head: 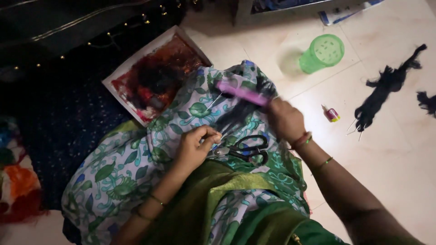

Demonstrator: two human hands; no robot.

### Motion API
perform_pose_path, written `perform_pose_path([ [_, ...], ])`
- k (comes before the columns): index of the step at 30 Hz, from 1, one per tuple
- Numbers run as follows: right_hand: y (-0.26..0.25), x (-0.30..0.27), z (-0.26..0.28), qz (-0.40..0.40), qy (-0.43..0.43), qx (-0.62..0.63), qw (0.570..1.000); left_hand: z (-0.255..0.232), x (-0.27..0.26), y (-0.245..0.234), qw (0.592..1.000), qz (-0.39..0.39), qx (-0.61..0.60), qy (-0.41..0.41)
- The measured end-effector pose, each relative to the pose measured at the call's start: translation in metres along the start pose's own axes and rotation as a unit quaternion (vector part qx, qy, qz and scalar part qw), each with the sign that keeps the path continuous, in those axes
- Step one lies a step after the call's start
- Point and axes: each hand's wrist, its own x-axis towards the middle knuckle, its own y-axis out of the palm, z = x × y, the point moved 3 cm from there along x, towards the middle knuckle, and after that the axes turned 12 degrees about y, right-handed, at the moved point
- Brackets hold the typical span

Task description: The recorder is attaching beads and making tassels on the edge of a dark fabric using sewing tools.

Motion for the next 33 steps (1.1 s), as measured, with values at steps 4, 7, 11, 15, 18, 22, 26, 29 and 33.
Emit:
perform_pose_path([
  [4,-0.017,0.020,-0.009,-0.052,0.269,0.195,0.942,-0.004,0.001,0.000,1.000,-0.003,0.018,-0.005],
  [7,-0.009,-0.013,0.033,0.016,-0.127,0.011,0.992,0.012,-0.007,0.004,1.000,0.003,-0.020,0.004],
  [11,-0.008,0.008,0.011,-0.001,-0.016,0.005,1.000,0.007,-0.007,0.005,1.000,0.004,-0.020,-0.007],
  [15,-0.011,0.003,0.026,-0.021,0.037,0.051,0.998,0.013,-0.012,0.005,1.000,0.010,-0.018,-0.008],
  [18,0.009,0.007,-0.004,-0.023,-0.086,-0.036,0.995,0.009,-0.011,0.006,1.000,0.017,-0.022,-0.003],
  [22,-0.018,0.023,-0.003,-0.056,0.235,0.200,0.950,0.010,-0.012,0.000,0.999,-0.019,-0.008,-0.035],
  [26,0.005,-0.006,0.013,0.068,-0.165,-0.136,0.975,0.019,-0.017,-0.004,0.998,-0.016,-0.035,-0.042],
  [29,-0.005,0.015,-0.001,0.024,0.072,0.054,0.996,0.019,-0.017,-0.004,0.999,-0.024,-0.026,-0.037],
  [33,-0.003,0.002,0.011,-0.020,0.017,0.014,1.000,0.023,-0.023,-0.002,1.000,-0.017,-0.001,-0.024],
])
